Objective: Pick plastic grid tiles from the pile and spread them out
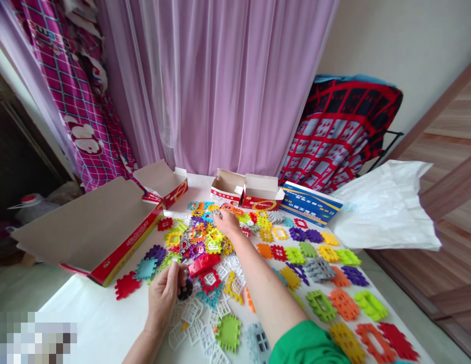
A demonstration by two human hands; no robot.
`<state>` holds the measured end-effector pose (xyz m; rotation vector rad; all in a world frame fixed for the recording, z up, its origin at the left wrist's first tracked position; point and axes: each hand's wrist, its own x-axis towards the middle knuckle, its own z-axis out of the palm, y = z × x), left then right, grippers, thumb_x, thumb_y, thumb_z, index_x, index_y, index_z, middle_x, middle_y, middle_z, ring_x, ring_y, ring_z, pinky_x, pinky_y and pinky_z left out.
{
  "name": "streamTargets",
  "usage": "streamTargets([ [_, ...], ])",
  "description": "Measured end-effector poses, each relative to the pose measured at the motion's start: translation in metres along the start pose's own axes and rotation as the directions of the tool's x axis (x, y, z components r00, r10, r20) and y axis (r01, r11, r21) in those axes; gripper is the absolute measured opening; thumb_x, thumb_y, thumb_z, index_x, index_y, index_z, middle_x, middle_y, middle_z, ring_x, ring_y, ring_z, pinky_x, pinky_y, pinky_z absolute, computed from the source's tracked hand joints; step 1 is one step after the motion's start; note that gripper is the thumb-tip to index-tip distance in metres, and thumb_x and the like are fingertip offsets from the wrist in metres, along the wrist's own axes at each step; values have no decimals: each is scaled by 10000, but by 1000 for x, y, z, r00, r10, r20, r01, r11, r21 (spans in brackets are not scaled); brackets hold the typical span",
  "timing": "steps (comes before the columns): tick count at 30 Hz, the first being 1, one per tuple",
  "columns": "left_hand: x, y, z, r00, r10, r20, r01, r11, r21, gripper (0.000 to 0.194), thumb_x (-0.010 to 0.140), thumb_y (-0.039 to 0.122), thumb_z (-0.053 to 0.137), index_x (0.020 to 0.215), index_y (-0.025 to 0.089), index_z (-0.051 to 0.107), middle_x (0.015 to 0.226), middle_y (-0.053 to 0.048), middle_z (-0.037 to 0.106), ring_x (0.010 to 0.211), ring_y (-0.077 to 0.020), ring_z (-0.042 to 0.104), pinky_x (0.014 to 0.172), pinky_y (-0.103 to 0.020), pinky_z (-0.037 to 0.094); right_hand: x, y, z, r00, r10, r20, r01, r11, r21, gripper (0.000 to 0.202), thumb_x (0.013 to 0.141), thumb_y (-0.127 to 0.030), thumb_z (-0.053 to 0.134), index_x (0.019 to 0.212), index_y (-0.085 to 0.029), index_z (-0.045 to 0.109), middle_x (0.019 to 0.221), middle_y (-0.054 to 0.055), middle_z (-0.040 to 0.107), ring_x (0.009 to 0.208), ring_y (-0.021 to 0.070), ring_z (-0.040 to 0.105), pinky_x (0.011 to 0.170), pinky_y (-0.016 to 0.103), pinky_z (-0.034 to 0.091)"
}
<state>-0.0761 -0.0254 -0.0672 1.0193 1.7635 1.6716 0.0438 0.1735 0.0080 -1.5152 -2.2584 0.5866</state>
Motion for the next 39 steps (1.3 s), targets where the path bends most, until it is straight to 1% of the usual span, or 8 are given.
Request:
streamTargets([
  [3, 0, 1, -1, 995, 95, 25, -96, 994, 59, 544, 882, 633, 454, 786, 179, 737, 537, -12, 598, 495, -149, 561, 504, -258, 452, -26, 12, -10, 995, 87, 58, -101, 946, 307, 322, 935, -409, 407, 930, -202, 653, 821, 56, 696, 692, 171, 632, 583, 267, 457],
  [7, -2, 9, -3, 962, 256, 98, -269, 949, 163, 473, 893, 566, 469, 717, 205, 720, 548, -8, 595, 514, -143, 564, 551, -263, 463, -69, 23, -23, 946, 194, 260, -323, 491, 809, 263, 809, -451, 540, 783, -192, 579, 652, 4, 627, 482, 103, 505, 419, 198, 283],
  [9, -6, 17, 0, 951, 283, 128, -301, 942, 152, 431, 874, 562, 503, 765, 212, 728, 615, -21, 642, 562, -151, 595, 577, -270, 481, -91, 26, -29, 948, 172, 268, -317, 423, 849, 254, 775, -443, 568, 748, -190, 566, 633, -10, 611, 476, 90, 486, 413, 193, 249],
  [18, -50, 76, 46, 874, -144, 463, 224, 967, -123, 554, 680, 661, 677, 978, 196, 630, 758, -17, 670, 574, -144, 637, 371, -188, 338, -182, 23, -37, 991, 56, 118, -130, 511, 850, 338, 825, -560, 568, 821, -226, 614, 706, -19, 622, 571, 128, 537, 486, 240, 395],
  [25, -72, 92, 44, 822, -200, 534, 291, 952, -92, 505, 608, 630, 742, 798, 190, 585, 598, 62, 542, 457, -67, 501, 369, -153, 249, -236, 49, -48, 956, -74, -283, 217, 828, 517, 519, 772, -376, 659, 1262, -229, 577, 1219, 94, 643, 943, 212, 657, 820, 360, 548],
  [29, -82, 104, 51, 791, -209, 576, 289, 956, -49, 514, 600, 651, 735, 765, 193, 569, 516, 83, 477, 425, -62, 453, 376, -159, 233, -262, 56, -65, 902, -260, -344, 328, 932, 157, 436, 739, -241, 690, 1173, -245, 646, 1222, 81, 665, 1138, 242, 610, 998, 380, 479],
  [34, -86, 121, 71, 769, -176, 615, 230, 973, -9, 549, 666, 692, 654, 875, 185, 629, 737, -12, 651, 528, -102, 578, 389, -179, 290, -269, 76, -77, 864, -185, -469, 255, 963, 90, 311, 730, -254, 679, 1037, -223, 643, 1061, 68, 695, 1007, 218, 637, 906, 337, 501],
  [39, -64, 105, 55, 893, 42, 449, -122, 981, 150, 606, 751, 708, 528, 1057, 202, 666, 977, -92, 739, 726, -197, 689, 517, -264, 479, -243, 148, -103, 735, 238, -635, -193, 971, 141, 343, 745, -382, 651, 1038, -208, 608, 1029, 85, 686, 946, 247, 627, 844, 362, 482],
])
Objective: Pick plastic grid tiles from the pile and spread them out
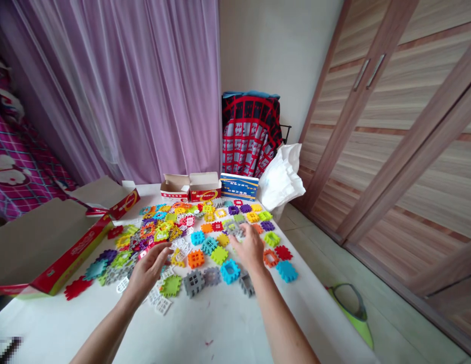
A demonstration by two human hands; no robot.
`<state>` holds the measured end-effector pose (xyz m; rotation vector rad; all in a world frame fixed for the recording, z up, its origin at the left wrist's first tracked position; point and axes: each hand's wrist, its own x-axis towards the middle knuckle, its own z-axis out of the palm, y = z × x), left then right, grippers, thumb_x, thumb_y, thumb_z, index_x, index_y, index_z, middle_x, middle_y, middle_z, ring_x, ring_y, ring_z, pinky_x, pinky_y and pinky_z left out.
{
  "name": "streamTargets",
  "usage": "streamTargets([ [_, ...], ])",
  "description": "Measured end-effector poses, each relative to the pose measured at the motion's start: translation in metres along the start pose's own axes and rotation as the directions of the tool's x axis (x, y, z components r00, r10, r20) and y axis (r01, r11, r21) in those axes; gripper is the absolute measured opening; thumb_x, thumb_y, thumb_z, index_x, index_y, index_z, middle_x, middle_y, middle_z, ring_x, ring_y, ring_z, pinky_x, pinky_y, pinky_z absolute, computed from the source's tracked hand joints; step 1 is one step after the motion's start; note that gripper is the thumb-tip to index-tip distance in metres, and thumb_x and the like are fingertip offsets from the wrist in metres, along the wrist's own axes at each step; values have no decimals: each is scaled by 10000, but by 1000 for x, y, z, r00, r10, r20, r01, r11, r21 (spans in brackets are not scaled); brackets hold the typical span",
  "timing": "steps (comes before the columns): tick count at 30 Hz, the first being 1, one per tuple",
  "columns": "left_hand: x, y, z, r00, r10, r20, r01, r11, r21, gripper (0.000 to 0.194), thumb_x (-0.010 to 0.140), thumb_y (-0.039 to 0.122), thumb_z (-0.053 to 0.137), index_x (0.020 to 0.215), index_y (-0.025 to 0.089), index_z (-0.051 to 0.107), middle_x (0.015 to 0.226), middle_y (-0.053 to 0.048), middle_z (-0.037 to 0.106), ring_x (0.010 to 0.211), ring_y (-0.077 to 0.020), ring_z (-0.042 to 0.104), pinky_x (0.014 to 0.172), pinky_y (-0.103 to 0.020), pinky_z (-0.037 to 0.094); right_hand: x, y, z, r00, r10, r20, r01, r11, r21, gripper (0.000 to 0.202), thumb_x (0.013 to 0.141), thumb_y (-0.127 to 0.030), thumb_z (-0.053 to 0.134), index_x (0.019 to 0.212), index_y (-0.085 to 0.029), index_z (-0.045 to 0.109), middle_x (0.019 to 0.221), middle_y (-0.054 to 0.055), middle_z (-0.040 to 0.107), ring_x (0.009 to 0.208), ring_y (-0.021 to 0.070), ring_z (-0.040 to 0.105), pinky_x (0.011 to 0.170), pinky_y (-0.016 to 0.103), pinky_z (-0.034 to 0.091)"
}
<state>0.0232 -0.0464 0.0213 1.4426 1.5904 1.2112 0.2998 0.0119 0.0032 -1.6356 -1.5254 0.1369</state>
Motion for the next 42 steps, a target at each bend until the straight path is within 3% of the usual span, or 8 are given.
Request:
streamTargets([
  [4, -1, -50, -44, 945, 207, -254, -84, 903, 422, 447, 833, 609, 480, 1029, 267, 690, 976, -59, 759, 688, -189, 675, 600, -294, 505, 36, 43, 5, 992, 124, -34, -128, 976, -175, 423, 749, -379, 668, 1112, -172, 601, 1094, 124, 684, 1037, 278, 617, 883, 364, 446],
  [7, -5, -85, -74, 902, 314, -297, -69, 783, 619, 445, 869, 573, 417, 1056, 261, 673, 1043, -78, 749, 657, -202, 656, 660, -347, 517, 45, 56, 15, 993, 115, -17, -116, 964, -239, 436, 767, -386, 669, 1139, -169, 597, 1096, 127, 690, 1040, 280, 618, 880, 360, 432],
  [11, -10, -117, -94, 861, 417, -290, -102, 701, 706, 419, 887, 539, 390, 1050, 248, 643, 1058, -104, 740, 933, -276, 690, 821, -396, 527, 46, 61, 26, 993, 122, -6, -119, 954, -274, 435, 781, -403, 671, 1140, -168, 597, 1073, 122, 701, 1036, 281, 617, 864, 355, 424],
  [26, -14, -128, -97, 867, 395, -303, -105, 741, 663, 342, 876, 467, 439, 1073, 268, 635, 1128, -78, 723, 1029, -275, 670, 903, -405, 514, 44, 55, 20, 994, 104, 37, -87, 943, -322, 389, 807, -379, 640, 1141, -181, 622, 1089, 124, 683, 1046, 280, 593, 884, 371, 421],
  [29, -11, -132, -97, 875, 386, -292, -98, 732, 675, 360, 870, 471, 432, 1063, 254, 645, 1112, -90, 731, 1032, -282, 669, 906, -406, 510, 28, 50, 15, 999, 36, -14, -38, 973, -226, 315, 830, -326, 575, 1107, -191, 635, 1111, 119, 676, 1059, 270, 588, 916, 384, 432],
  [33, -6, -138, -97, 886, 388, -252, -100, 692, 715, 385, 858, 475, 417, 1028, 231, 662, 1083, -109, 742, 1049, -290, 666, 926, -410, 496, -24, 26, 18, 988, -136, -78, 135, 991, -18, 249, 869, -283, 497, 1045, -204, 653, 1045, 111, 688, 1019, 248, 609, 911, 381, 469],
  [38, -3, -140, -97, 907, 354, -229, -58, 643, 764, 506, 882, 525, 347, 1038, 181, 683, 1117, -141, 733, 1086, -305, 650, 954, -423, 477, -94, -18, 36, 905, -425, -4, 421, 896, 138, 220, 921, -198, 462, 991, -236, 667, 951, 73, 696, 929, 213, 629, 855, 348, 489],
  [42, -3, -140, -92, 910, 333, -245, -11, 613, 790, 600, 891, 547, 296, 1067, 132, 691, 1183, -183, 698, 1153, -323, 612, 1005, -444, 442, -110, -31, 43, 849, -528, 22, 521, 844, 126, 248, 924, -150, 466, 1010, -235, 682, 953, 56, 703, 902, 210, 615, 829, 347, 471],
])
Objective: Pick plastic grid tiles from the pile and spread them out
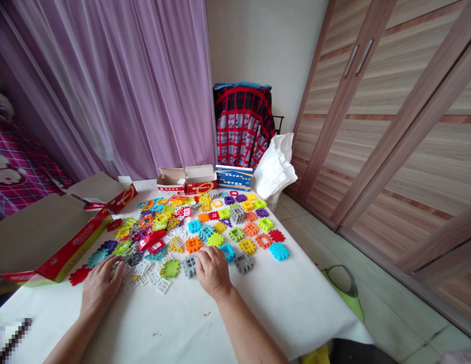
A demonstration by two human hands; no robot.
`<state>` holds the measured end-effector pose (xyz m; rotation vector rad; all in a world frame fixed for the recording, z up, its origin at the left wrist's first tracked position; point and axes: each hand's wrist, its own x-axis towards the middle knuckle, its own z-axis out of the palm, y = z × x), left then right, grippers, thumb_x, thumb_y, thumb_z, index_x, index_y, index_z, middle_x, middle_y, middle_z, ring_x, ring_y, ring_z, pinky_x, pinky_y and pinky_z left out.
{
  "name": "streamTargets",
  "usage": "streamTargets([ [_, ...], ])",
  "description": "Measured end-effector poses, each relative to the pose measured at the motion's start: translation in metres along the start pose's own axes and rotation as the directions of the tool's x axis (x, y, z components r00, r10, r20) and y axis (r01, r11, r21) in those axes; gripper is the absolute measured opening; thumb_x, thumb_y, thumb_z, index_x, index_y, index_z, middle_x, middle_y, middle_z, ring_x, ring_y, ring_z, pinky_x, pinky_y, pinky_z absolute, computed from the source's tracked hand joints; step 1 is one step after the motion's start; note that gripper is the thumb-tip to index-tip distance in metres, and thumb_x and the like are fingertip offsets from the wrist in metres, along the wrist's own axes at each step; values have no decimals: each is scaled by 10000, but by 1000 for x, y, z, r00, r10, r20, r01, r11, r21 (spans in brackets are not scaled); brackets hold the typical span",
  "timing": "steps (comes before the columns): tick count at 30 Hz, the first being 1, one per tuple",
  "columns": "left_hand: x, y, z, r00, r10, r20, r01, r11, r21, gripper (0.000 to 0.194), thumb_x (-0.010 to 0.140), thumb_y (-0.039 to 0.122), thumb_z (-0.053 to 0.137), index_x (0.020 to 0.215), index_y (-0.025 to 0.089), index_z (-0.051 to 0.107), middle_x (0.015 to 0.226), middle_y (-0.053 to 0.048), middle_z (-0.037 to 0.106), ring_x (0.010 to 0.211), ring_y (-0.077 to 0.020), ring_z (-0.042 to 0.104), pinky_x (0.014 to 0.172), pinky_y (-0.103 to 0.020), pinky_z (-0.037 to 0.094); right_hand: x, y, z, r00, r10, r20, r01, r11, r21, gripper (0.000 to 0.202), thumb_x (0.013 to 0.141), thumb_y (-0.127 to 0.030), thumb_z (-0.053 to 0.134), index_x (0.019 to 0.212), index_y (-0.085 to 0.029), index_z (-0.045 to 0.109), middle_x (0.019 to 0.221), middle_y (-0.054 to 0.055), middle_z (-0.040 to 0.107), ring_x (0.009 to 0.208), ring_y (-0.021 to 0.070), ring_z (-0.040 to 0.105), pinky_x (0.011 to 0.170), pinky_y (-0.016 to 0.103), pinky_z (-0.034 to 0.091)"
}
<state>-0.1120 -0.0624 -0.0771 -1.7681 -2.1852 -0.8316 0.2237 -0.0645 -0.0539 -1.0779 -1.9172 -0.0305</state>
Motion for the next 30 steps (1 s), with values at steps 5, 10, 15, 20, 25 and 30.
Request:
streamTargets([
  [5, -1, 4, 5, 997, -66, 27, 63, 995, 73, 588, 916, 514, 274, 1128, 142, 678, 1292, -180, 636, 1238, -325, 552, 1035, -467, 417, -2, 10, -1, 998, -54, -43, 53, 998, -28, 284, 911, -106, 475, 1050, -225, 692, 959, 52, 696, 910, 201, 601, 828, 336, 450],
  [10, 0, 5, 12, 998, -38, 57, 34, 997, 70, 514, 917, 469, 344, 1192, 164, 652, 1287, -152, 644, 1225, -307, 559, 1036, -462, 428, -5, 14, 5, 989, -101, -104, 94, 993, -70, 246, 913, -111, 482, 1011, -209, 685, 936, 51, 691, 886, 192, 599, 814, 327, 440],
  [15, -2, 6, 18, 993, 18, 114, -23, 999, 40, 546, 917, 486, 376, 1302, 160, 584, 1384, -151, 585, 1301, -303, 510, 1071, -467, 405, 20, 13, 11, 982, -136, -133, 123, 987, -106, 219, 916, -127, 488, 997, -202, 677, 966, 62, 698, 919, 201, 610, 832, 339, 464],
  [20, -1, 10, 13, 990, 53, 133, -50, 999, -21, 515, 931, 472, 375, 1268, 157, 603, 1362, -151, 605, 1270, -296, 541, 1050, -454, 429, 52, 26, 18, 947, -95, -307, 65, 992, -107, 206, 916, -147, 495, 977, -196, 686, 963, 78, 702, 931, 202, 632, 860, 355, 500],
  [25, 13, 15, 11, 998, 50, 31, -50, 999, 20, 517, 961, 476, 330, 1293, 184, 597, 1416, -146, 571, 1341, -337, 472, 1039, -544, 388, 41, 35, 24, 940, -35, -340, 0, 995, -102, 219, 911, -125, 488, 929, -203, 692, 889, 58, 712, 856, 185, 651, 802, 334, 527],
  [30, 32, 12, 24, 983, 176, 43, -174, 983, -49, 467, 957, 478, 361, 1259, 228, 614, 1375, -118, 614, 1322, -303, 502, 1093, -534, 322, 36, 23, 16, 974, -26, -225, 8, 996, -85, 217, 903, -108, 497, 926, -209, 688, 874, 56, 714, 839, 179, 657, 786, 337, 541],
])
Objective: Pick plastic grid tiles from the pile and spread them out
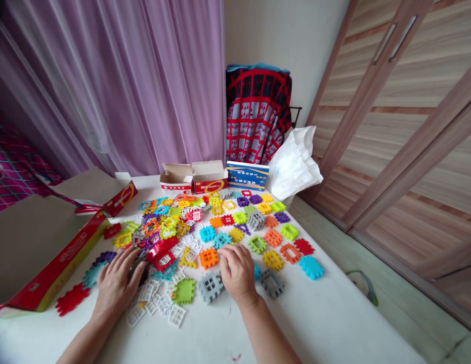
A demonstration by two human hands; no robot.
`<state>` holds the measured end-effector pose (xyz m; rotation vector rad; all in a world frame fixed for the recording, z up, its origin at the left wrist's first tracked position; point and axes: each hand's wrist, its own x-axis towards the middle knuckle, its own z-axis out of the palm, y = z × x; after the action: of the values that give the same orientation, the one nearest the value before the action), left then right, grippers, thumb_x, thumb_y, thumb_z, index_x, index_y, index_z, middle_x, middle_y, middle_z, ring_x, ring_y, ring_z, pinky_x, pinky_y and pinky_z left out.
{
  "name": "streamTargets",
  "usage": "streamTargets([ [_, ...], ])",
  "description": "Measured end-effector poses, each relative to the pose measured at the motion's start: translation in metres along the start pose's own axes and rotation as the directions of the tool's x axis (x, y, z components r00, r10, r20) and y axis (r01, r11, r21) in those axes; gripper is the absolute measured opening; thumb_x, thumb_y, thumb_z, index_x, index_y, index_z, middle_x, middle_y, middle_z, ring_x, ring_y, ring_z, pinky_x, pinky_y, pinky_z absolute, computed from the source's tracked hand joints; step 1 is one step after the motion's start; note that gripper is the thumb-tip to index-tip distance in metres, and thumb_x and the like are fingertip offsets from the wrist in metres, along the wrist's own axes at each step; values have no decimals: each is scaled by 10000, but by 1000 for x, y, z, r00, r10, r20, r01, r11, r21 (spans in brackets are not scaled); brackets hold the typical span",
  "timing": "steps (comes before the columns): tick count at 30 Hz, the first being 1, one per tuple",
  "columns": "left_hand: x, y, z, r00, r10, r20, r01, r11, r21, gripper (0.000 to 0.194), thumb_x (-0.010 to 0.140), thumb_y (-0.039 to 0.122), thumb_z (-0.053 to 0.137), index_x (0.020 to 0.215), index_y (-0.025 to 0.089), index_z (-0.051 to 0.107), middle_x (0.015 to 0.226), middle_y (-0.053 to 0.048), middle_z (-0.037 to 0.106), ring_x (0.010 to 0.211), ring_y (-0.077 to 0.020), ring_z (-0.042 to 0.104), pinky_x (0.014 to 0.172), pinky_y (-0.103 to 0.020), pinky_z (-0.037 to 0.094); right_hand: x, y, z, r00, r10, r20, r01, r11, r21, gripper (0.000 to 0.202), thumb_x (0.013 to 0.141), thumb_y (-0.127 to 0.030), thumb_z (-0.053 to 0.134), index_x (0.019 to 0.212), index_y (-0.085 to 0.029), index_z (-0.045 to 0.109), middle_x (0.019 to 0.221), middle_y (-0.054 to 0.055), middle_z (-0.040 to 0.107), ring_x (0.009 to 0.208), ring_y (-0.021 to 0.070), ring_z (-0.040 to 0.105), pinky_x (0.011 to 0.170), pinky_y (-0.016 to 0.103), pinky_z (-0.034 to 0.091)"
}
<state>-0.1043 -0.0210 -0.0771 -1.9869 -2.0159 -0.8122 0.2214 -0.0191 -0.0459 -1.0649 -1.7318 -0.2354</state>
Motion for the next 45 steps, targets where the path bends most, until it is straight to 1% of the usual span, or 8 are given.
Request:
streamTargets([
  [6, -3, -7, 9, 986, 111, 123, -104, 993, -62, 406, 939, 454, 446, 1267, 286, 617, 1302, -47, 673, 1317, -278, 514, 1125, -507, 298, 6, 2, -9, 999, -7, 44, 6, 1000, 19, 220, 876, -58, 542, 967, -207, 677, 875, 58, 715, 833, 173, 669, 768, 319, 551],
  [15, -8, -2, 1, 975, 159, 157, -156, 987, -29, 410, 952, 407, 477, 1324, 264, 569, 1336, -54, 653, 1340, -281, 495, 1123, -525, 318, 4, 9, -9, 995, -72, 75, 70, 997, 30, 210, 881, -56, 560, 1002, -189, 666, 884, 62, 708, 837, 171, 663, 787, 315, 540],
  [21, -9, -2, -4, 972, 125, 198, -114, 991, -67, 420, 953, 433, 450, 1308, 262, 594, 1350, -61, 643, 1353, -292, 484, 1130, -567, 317, 3, 3, -10, 999, -32, 10, 32, 998, 59, 202, 877, -48, 541, 965, -186, 658, 857, 58, 700, 815, 166, 663, 753, 306, 549],
  [25, -16, -2, -6, 979, 80, 188, -68, 995, -70, 413, 948, 439, 430, 1282, 290, 623, 1396, -50, 608, 1383, -297, 447, 1156, -580, 269, 0, -9, -6, 1000, -5, 20, 2, 991, 132, 207, 869, -44, 527, 924, -198, 655, 828, 46, 700, 785, 163, 668, 713, 304, 561],
  [29, -20, 1, -8, 983, 44, 175, -35, 998, -58, 447, 934, 453, 430, 1297, 270, 615, 1397, -63, 607, 1394, -294, 433, 1161, -558, 273, -1, -15, -4, 999, 27, 17, -29, 985, 170, 226, 871, -48, 515, 920, -209, 665, 828, 46, 709, 779, 167, 675, 711, 316, 570],
  [35, -16, 7, -12, 976, 52, 212, -40, 997, -63, 442, 920, 459, 453, 1277, 271, 632, 1385, -71, 616, 1372, -302, 458, 1149, -556, 295, -3, -7, -3, 997, 63, -32, -57, 984, 169, 216, 876, -56, 517, 921, -200, 671, 821, 47, 710, 782, 164, 677, 718, 310, 574],
  [41, -15, 13, -18, 975, 50, 218, -23, 992, -121, 407, 939, 457, 429, 1199, 259, 672, 1351, -73, 640, 1362, -299, 470, 1123, -556, 341, -10, -1, 2, 999, 10, -37, -5, 990, 141, 179, 881, -89, 543, 926, -201, 675, 821, 48, 714, 779, 170, 681, 719, 310, 571],
  [45, -18, 17, -23, 973, 28, 228, 7, 988, -152, 362, 960, 429, 407, 1087, 282, 713, 1247, -50, 704, 1289, -279, 544, 1150, -572, 280, -13, 0, 3, 1000, -11, -25, 15, 991, 132, 166, 890, -111, 546, 934, -199, 679, 828, 51, 718, 775, 173, 682, 725, 316, 573],
])
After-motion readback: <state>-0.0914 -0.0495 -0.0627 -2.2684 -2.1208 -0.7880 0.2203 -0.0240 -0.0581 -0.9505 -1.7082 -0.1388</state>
